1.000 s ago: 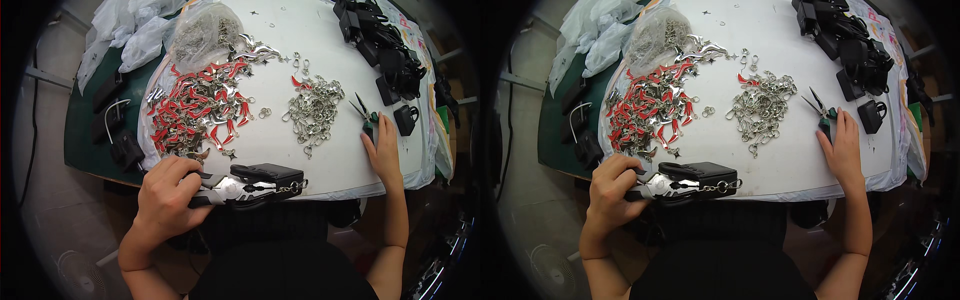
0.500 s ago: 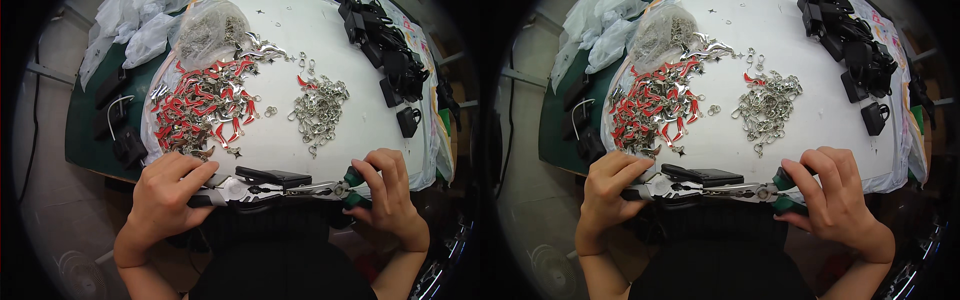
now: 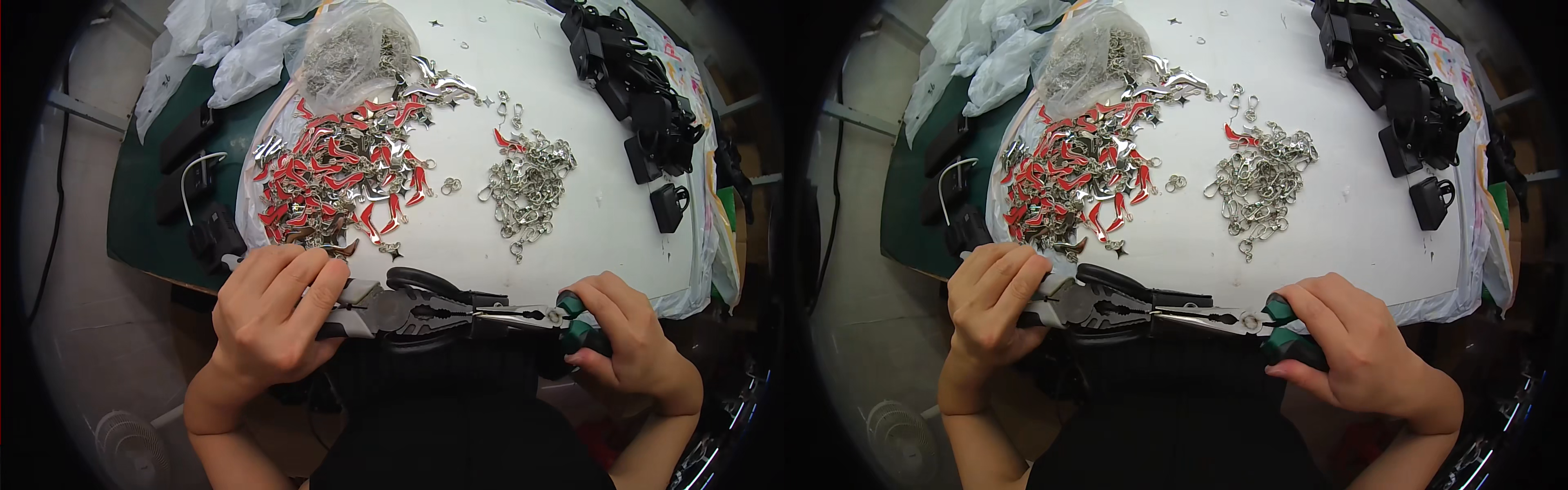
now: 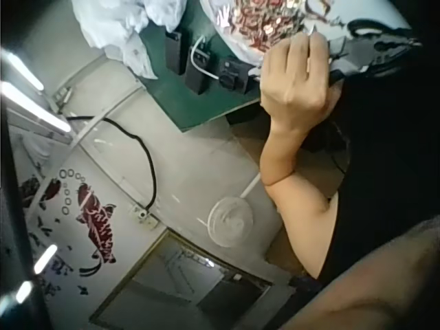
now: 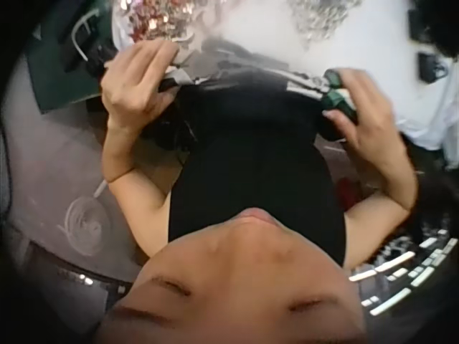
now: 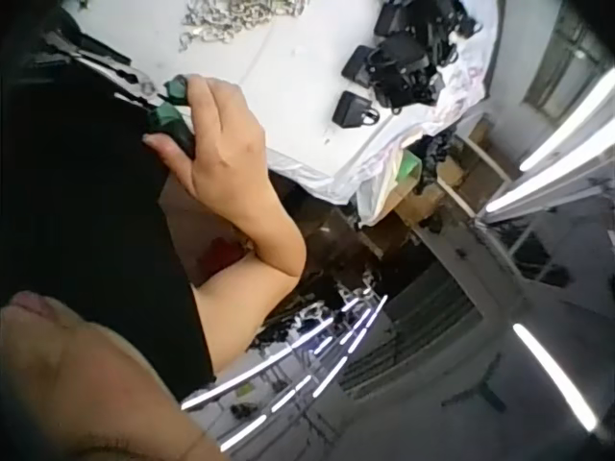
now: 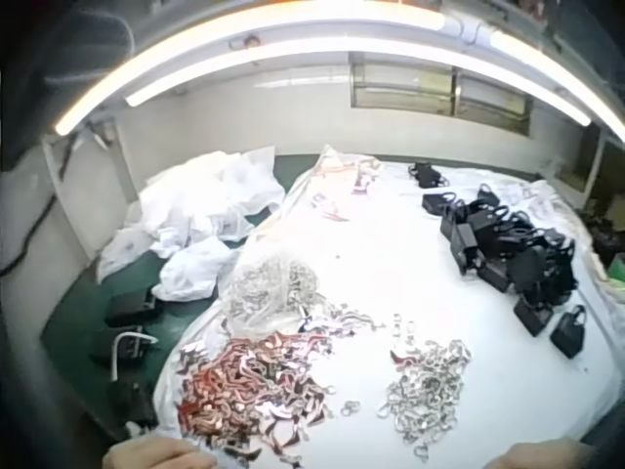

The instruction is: The person assembles decorative keychains by attaching metal chains to small black plastic padlock charms using two pairs of pliers. The person picks up individual chain links and charms from piles on the table, connects them, and uses the pliers to squeeze the links shut.

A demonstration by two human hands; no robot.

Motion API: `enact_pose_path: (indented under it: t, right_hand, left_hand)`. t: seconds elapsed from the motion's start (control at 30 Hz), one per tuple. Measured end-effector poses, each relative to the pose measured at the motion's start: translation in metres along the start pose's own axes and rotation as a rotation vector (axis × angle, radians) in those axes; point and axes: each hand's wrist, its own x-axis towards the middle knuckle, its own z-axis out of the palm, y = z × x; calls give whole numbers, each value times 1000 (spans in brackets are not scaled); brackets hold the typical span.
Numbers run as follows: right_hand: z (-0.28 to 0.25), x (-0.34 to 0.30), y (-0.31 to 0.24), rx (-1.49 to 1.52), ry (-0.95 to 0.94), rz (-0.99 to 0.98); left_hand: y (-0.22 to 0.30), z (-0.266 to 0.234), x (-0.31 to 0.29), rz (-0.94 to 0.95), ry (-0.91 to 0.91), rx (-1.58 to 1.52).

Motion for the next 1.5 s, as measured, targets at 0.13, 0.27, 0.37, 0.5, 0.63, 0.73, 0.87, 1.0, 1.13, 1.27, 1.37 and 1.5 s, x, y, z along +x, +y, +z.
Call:
enact_pose_path:
  t: [0.13, 0.27, 0.37, 0.5, 0.63, 0.73, 0.87, 1.0, 1.13, 1.27, 1.37, 1.5]
  right_hand:
    - [-2, -5, -1, 78, -10, 61]
    - [-2, -8, 1, 153, -41, 96]
    - [-3, -6, 0, 63, -4, 52]
    - [1, -5, 1, 50, 16, 56]
    - [2, -2, 3, -145, 80, -45]
    - [4, -1, 6, -240, 105, -90]
    - [5, -7, 16, -240, 151, -95]
    - [4, -11, 25, -226, 158, -81]
    - [10, -10, 40, -188, 177, -93]
    - [16, -8, 48, -151, 167, -95]
    - [21, 0, 53, -125, 137, -137]
    - [22, 4, 62, -131, 112, -170]
  left_hand:
    - [-1, 3, 3, 16, 14, 0]
    - [0, 4, 4, 17, 36, -6]
    - [1, 4, 4, 13, 40, 13]
    - [4, 2, 4, -15, 31, 43]
    - [7, -3, 7, -88, -4, -41]
    - [9, -4, 9, -172, -83, -92]
    - [10, -2, -9, -339, -21, -157]
    - [13, 20, -38, -545, 22, -188]
    - [28, 60, -53, -537, -12, -43]
    - [34, 75, -50, -437, -76, 31]
    - [39, 75, -25, -436, 43, -264]
    - [49, 87, 1, -627, -37, -1091]
